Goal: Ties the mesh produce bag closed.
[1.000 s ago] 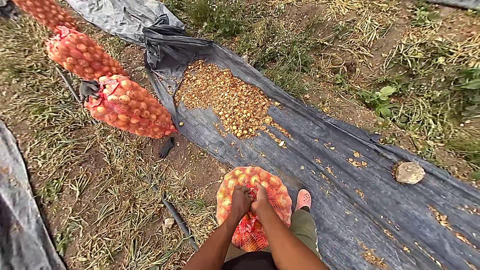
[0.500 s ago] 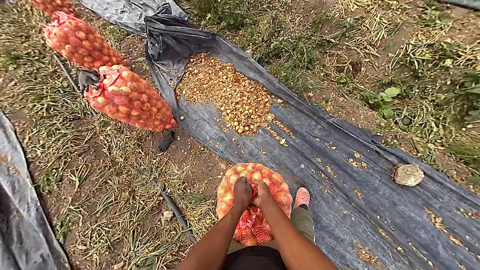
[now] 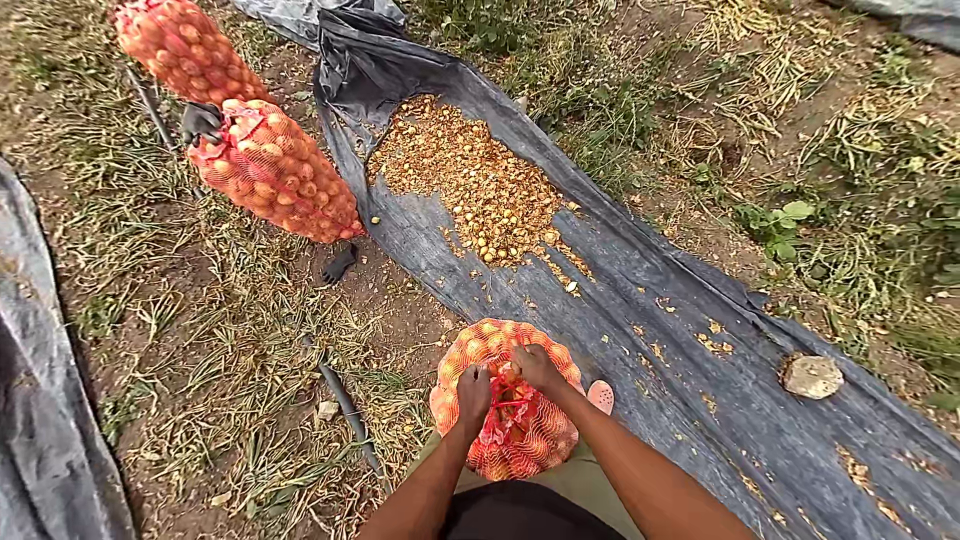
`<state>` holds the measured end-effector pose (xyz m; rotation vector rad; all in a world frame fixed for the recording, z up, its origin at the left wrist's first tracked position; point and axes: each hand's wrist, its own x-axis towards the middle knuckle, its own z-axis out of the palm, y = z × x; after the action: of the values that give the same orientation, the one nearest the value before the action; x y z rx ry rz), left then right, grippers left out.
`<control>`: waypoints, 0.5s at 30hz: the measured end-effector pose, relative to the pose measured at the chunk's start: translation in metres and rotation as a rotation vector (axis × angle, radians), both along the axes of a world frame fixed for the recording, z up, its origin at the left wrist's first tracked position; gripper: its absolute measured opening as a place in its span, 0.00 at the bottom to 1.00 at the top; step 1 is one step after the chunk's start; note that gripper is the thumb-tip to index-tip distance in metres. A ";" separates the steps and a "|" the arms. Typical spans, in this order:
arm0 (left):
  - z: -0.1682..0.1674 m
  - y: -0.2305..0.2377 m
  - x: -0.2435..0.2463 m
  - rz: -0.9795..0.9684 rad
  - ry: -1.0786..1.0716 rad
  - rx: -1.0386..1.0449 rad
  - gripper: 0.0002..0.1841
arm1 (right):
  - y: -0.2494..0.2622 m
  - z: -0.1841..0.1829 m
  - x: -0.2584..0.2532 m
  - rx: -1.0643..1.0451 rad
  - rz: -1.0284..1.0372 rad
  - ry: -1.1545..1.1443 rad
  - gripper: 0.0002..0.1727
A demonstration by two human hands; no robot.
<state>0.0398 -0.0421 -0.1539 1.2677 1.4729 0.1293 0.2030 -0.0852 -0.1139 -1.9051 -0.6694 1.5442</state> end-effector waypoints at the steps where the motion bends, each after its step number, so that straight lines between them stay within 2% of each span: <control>1: -0.006 0.000 -0.002 0.010 0.008 -0.033 0.17 | -0.009 0.005 -0.020 -0.017 -0.200 0.105 0.33; 3: -0.012 0.001 -0.002 -0.008 0.008 -0.092 0.12 | -0.043 0.020 -0.073 -0.045 -0.495 0.393 0.32; 5: -0.004 0.010 0.006 -0.114 -0.007 -0.130 0.11 | -0.079 0.038 -0.114 -0.080 -0.522 0.669 0.31; 7: 0.018 0.018 0.013 -0.358 -0.025 -0.026 0.14 | -0.094 0.054 -0.121 -0.074 -0.480 0.783 0.31; 9: 0.034 0.016 0.017 -0.686 -0.145 0.145 0.19 | -0.090 0.074 -0.108 -0.070 -0.466 0.778 0.31; 11: 0.037 0.012 0.020 -1.052 -0.278 0.279 0.28 | -0.083 0.096 -0.096 -0.070 -0.480 0.649 0.31; 12: 0.040 0.014 0.022 -1.210 -0.267 0.304 0.32 | -0.081 0.105 -0.088 -0.074 -0.491 0.564 0.32; 13: 0.041 0.014 0.022 -1.291 -0.237 0.316 0.34 | -0.081 0.112 -0.080 -0.086 -0.490 0.485 0.31; 15: 0.038 0.012 0.025 -1.283 -0.194 0.329 0.35 | -0.086 0.115 -0.065 -0.082 -0.480 0.390 0.32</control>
<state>0.0645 -0.0301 -0.1156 2.1654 0.2760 -0.3649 0.1377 -0.1715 0.0015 -1.5951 0.0243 1.5666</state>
